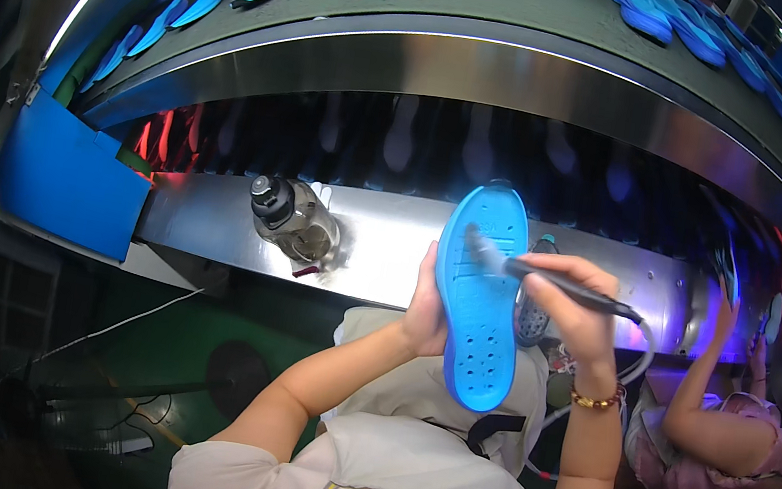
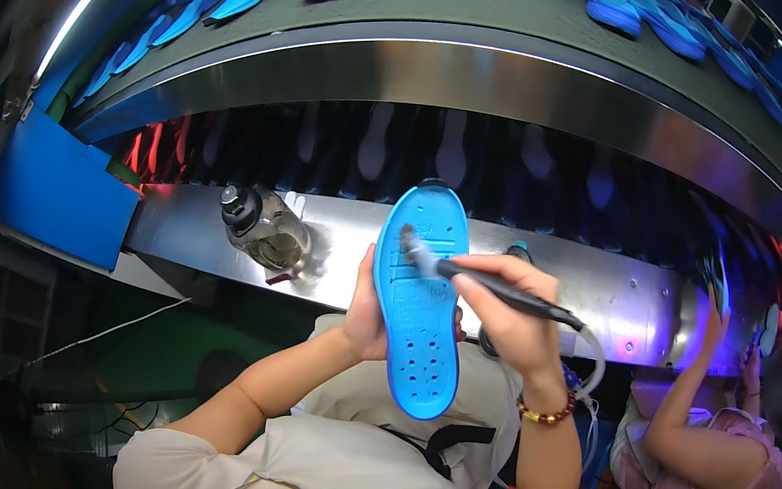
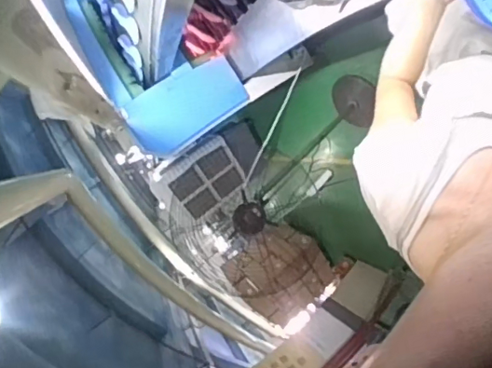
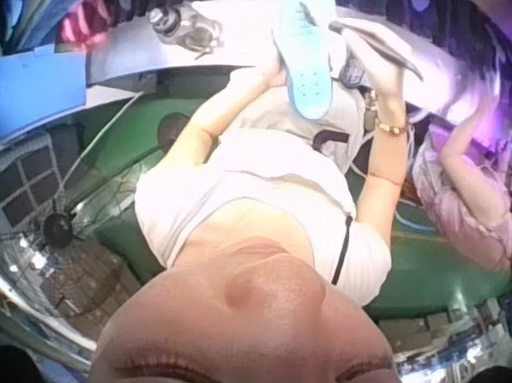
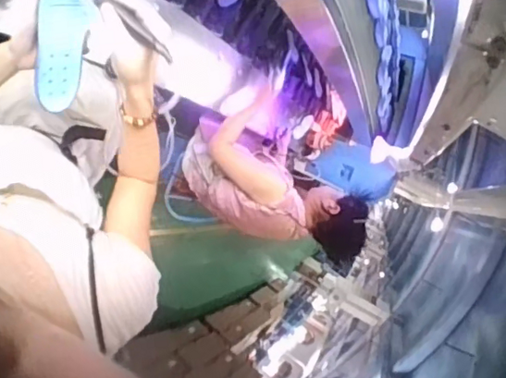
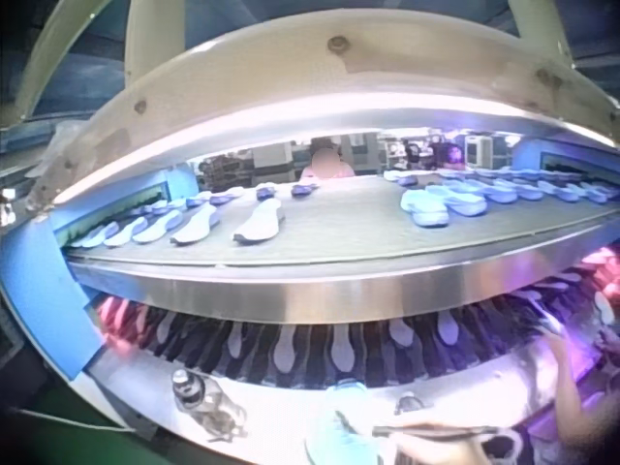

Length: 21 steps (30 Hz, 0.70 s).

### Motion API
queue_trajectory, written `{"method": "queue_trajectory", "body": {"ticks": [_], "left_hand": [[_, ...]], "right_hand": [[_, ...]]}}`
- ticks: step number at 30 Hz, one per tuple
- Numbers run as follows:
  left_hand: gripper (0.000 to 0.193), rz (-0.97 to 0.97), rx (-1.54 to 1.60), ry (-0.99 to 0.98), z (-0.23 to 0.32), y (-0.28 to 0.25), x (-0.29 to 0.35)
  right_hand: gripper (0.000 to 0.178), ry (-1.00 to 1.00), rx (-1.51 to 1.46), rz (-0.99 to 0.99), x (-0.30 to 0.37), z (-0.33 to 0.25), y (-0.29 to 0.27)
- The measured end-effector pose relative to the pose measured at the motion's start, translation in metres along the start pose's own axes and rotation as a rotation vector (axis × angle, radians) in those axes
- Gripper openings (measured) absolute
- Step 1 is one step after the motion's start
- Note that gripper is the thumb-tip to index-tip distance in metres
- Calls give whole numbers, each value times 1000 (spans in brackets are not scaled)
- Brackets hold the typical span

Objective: The person repeatedly retrieves shoe soles from a conveyor belt and applies liquid coating to them using a brush applicator.

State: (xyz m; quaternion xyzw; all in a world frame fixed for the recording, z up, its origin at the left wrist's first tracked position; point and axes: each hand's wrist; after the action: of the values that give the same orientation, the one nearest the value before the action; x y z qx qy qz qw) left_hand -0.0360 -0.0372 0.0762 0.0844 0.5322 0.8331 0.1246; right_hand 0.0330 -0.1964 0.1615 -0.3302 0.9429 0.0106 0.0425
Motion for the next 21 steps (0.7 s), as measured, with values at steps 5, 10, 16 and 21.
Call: {"method": "queue_trajectory", "body": {"ticks": [5, 10, 16, 21], "left_hand": [[87, 278, -52, 111, 5, 14, -5], [94, 230, -145, 108, 5, 14, -10], [100, 184, -314, 365, 13, 18, -17], [103, 44, -178, 478, 28, 25, -17]], "right_hand": [[17, -224, -44, -298, 9, 4, -5], [18, -219, 138, -249, 8, 1, -6], [19, -191, 35, -255, 14, 3, -12], [21, -374, 174, -443, 19, 1, -19]]}}
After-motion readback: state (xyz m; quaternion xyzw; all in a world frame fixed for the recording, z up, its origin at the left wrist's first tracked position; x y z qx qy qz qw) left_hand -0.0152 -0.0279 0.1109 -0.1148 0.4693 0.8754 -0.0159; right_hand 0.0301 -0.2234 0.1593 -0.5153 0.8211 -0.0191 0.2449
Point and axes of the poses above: each hand's wrist, its own x-axis away from the middle knuckle, its own y-axis out of the palm, z = x × y, and after that the axes turned 3 degrees about -z, right-handed
